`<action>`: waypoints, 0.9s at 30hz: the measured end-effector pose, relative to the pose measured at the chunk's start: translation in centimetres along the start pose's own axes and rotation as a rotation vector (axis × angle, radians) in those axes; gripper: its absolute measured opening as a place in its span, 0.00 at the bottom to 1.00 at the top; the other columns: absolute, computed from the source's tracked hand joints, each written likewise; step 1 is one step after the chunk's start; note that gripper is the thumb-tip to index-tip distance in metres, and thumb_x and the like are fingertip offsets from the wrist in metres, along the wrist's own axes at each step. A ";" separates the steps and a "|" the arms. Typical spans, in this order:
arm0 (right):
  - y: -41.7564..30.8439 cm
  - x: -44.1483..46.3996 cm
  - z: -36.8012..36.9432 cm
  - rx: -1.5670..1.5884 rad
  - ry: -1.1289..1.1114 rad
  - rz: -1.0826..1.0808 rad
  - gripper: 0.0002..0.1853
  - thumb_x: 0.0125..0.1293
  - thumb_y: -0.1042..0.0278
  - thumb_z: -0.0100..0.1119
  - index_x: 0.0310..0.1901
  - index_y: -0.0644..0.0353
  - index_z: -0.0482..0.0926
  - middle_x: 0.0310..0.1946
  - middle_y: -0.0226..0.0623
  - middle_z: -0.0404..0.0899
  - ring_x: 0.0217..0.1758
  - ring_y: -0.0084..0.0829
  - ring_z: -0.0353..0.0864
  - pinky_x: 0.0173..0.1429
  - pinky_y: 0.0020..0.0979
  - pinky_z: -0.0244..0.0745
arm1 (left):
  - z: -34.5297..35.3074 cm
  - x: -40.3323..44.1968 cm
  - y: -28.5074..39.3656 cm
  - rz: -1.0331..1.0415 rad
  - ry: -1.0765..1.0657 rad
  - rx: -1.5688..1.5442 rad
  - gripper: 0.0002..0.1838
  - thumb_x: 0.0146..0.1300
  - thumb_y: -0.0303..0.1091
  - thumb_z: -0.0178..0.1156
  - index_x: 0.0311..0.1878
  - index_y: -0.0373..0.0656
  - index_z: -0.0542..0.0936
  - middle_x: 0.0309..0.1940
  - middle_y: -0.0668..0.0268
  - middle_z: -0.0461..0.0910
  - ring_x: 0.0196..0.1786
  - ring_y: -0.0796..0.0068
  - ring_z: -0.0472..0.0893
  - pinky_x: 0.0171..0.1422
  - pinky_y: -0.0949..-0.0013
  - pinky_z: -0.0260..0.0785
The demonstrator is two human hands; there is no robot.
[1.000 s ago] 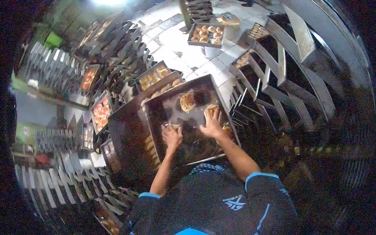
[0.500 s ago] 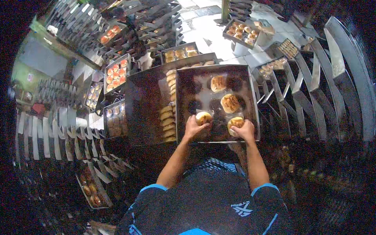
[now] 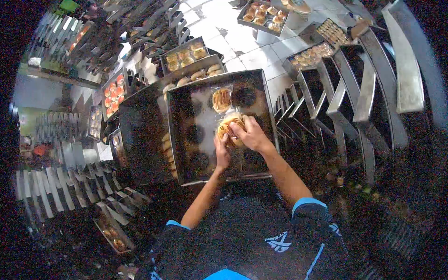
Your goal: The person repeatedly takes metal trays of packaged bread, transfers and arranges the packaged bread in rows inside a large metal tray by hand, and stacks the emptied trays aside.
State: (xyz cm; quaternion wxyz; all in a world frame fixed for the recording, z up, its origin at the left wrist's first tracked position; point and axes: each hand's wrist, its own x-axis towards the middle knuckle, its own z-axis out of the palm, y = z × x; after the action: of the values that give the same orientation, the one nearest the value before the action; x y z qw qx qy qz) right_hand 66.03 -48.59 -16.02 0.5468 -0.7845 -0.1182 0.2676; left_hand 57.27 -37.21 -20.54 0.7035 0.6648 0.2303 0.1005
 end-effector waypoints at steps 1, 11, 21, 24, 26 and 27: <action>-0.6 1.0 -0.8 -0.279 -0.017 0.004 0.19 0.68 0.57 0.44 0.50 0.65 0.69 0.52 0.51 0.69 0.58 0.42 0.67 0.63 0.32 0.60 | 0.5 0.5 -1.2 -0.003 0.008 0.010 0.25 0.65 0.45 0.45 0.56 0.33 0.64 0.49 0.52 0.63 0.54 0.59 0.64 0.63 0.62 0.53; -0.2 5.7 1.0 0.296 0.309 -0.150 0.21 0.64 0.55 0.37 0.47 0.64 0.70 0.46 0.51 0.63 0.51 0.43 0.61 0.60 0.39 0.53 | -1.0 6.3 3.9 0.109 -0.078 0.191 0.27 0.69 0.48 0.37 0.60 0.34 0.61 0.52 0.52 0.63 0.57 0.58 0.63 0.64 0.61 0.54; 0.1 12.1 3.7 0.845 0.118 0.050 0.36 0.65 0.38 0.39 0.63 0.60 0.60 0.61 0.40 0.63 0.62 0.35 0.64 0.65 0.38 0.60 | -4.4 15.8 4.0 -0.429 -0.494 -0.519 0.30 0.64 0.51 0.42 0.64 0.42 0.63 0.58 0.62 0.70 0.58 0.65 0.71 0.63 0.59 0.60; -6.5 8.6 6.9 1.006 0.046 0.055 0.33 0.67 0.40 0.35 0.61 0.62 0.64 0.55 0.41 0.72 0.57 0.36 0.72 0.62 0.38 0.65 | -8.3 14.3 5.5 -0.183 -0.528 -0.583 0.30 0.66 0.50 0.39 0.65 0.40 0.60 0.61 0.61 0.65 0.63 0.65 0.66 0.66 0.60 0.57; -11.7 7.4 11.9 0.876 0.044 -0.076 0.31 0.68 0.44 0.37 0.61 0.62 0.63 0.56 0.41 0.70 0.58 0.34 0.71 0.63 0.36 0.65 | -14.6 12.5 9.6 -0.004 -0.400 -0.504 0.27 0.69 0.46 0.39 0.62 0.35 0.62 0.60 0.58 0.66 0.62 0.68 0.65 0.64 0.64 0.58; -11.9 8.3 15.2 0.871 0.057 -0.074 0.30 0.68 0.47 0.37 0.61 0.62 0.63 0.57 0.40 0.69 0.59 0.34 0.70 0.63 0.36 0.64 | -18.0 12.3 11.2 -0.005 -0.356 -0.510 0.27 0.69 0.46 0.37 0.62 0.34 0.62 0.59 0.57 0.67 0.62 0.67 0.67 0.64 0.64 0.60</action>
State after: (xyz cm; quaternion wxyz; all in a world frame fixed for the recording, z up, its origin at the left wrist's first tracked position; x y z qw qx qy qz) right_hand 65.79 -28.06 -11.36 0.8389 -0.4828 -0.0072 0.2510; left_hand 61.65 -14.60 -12.09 0.8770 0.4737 0.0724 0.0353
